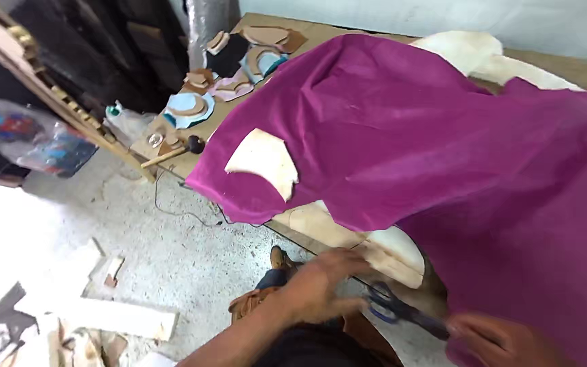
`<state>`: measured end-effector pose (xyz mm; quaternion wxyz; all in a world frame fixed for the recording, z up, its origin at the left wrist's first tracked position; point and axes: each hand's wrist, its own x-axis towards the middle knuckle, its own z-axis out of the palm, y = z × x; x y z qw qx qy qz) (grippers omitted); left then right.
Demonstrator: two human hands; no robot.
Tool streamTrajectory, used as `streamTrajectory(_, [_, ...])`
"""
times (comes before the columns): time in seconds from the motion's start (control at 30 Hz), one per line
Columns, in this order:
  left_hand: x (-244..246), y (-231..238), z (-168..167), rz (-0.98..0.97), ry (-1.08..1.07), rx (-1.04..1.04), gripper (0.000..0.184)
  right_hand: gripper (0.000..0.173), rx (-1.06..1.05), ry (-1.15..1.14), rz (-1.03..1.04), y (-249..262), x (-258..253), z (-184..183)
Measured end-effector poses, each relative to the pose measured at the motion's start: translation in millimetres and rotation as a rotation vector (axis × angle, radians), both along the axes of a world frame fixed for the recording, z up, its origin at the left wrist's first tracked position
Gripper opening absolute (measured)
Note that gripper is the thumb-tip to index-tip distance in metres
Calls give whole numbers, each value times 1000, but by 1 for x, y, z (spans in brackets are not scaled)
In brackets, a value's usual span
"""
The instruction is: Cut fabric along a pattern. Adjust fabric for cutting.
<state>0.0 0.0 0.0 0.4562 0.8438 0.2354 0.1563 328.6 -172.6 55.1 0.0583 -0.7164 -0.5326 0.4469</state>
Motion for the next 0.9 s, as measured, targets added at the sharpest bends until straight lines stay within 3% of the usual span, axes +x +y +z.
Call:
streamTrajectory(0.07, [21,-17,14,-10,6,103,63,33,244,30,158,68,-43,6])
streamTrajectory(0.13, [12,-19,9,156,-3,-6,31,28,392,280,95,113,-88,11])
streamTrajectory(0.17, [0,-15,4,273,-45,-145,23,29,415,467,24,130,-105,11])
streamTrajectory(0.23, [-28,-1,-10,449,-338,-541,28,42,425,725,-72,154,-127,-8])
streamTrajectory(0.3, [-49,6,-20,434,-778,-944,33,46,320,813,-81,164,-145,-51])
streamTrajectory(0.33, [-57,10,-22,370,-920,-1037,34,43,251,835,-73,164,-156,-74])
streamTrajectory(0.43, [-74,20,-24,327,-972,-915,38,36,121,981,-39,154,-188,-100])
streamTrajectory(0.53, [-74,27,-39,491,-887,-633,48,33,98,1002,177,154,-203,-89])
streamTrajectory(0.6, [-68,36,-53,618,-889,-531,48,29,29,1021,179,161,-205,-91])
streamTrajectory(0.7, [-62,52,-70,701,-725,-307,48,37,-70,928,186,179,-210,-91])
streamTrajectory(0.77, [-57,58,-80,737,-622,-195,47,31,-57,819,164,187,-215,-98])
streamTrajectory(0.83, [-57,66,-90,761,-592,-270,56,21,-78,793,177,201,-218,-107])
streamTrajectory(0.9, [-62,70,-114,820,-691,-631,78,19,-154,794,210,214,-216,-117])
